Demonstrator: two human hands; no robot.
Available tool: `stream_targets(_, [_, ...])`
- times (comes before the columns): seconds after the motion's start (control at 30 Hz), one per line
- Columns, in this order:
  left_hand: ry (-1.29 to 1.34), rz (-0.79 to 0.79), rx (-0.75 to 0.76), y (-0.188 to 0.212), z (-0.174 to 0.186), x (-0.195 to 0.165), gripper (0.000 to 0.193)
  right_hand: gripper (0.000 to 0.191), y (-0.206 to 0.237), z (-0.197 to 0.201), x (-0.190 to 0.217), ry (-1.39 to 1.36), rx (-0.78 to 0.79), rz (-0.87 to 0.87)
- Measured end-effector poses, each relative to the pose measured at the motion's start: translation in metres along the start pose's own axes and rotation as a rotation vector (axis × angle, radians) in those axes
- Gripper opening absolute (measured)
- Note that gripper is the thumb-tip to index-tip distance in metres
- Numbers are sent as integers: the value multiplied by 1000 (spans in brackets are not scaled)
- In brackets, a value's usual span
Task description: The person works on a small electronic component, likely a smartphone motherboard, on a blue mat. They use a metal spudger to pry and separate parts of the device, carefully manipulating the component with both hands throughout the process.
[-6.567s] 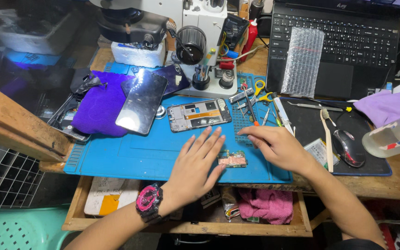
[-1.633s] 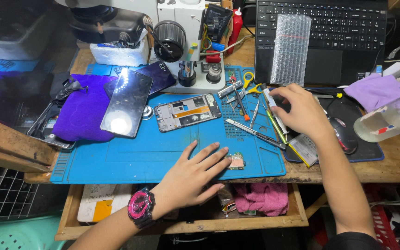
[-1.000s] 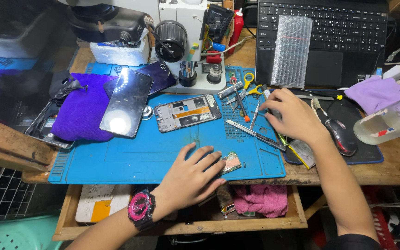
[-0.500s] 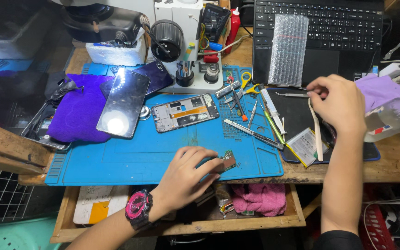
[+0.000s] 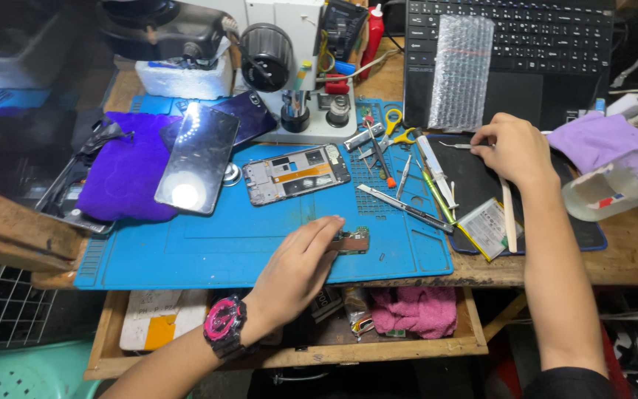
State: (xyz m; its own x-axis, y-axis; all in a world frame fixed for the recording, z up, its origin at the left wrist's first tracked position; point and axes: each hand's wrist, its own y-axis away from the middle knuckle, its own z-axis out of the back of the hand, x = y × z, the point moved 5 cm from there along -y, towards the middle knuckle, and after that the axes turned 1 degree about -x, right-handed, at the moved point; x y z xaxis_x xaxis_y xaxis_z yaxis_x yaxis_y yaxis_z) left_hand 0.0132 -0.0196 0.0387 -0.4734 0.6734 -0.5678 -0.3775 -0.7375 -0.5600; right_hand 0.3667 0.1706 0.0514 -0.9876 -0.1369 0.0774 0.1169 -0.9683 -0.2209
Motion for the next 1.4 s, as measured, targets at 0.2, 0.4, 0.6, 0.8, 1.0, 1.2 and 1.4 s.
stream_targets(0.2, [-35,55,25,0,-3,4,58,9,0,0,9,-27,34,38])
stream_targets(0.4, [-89,14,-27,0,-1,2,59,15,2,0,2,-58,4,137])
stream_targets(0.6, [-117,86,-10,0,-2,6,62,16,7,15,-6,-134,-217,114])
stream_targets(0.8, [-49,67,-41,-1,2,4,61,26,29,45,9,-713,-649,238])
stream_targets(1.0, [0,38,-37,-2,5,0,58,26,35,29,25,-1640,-474,97])
stream_targets(1.2, [85,91,20,-2,3,0,56,19,55,7,64,-1418,-241,378])
stream_targets(1.4, [104,88,9,-1,3,0,54,56,77,13,109,-1255,-98,614])
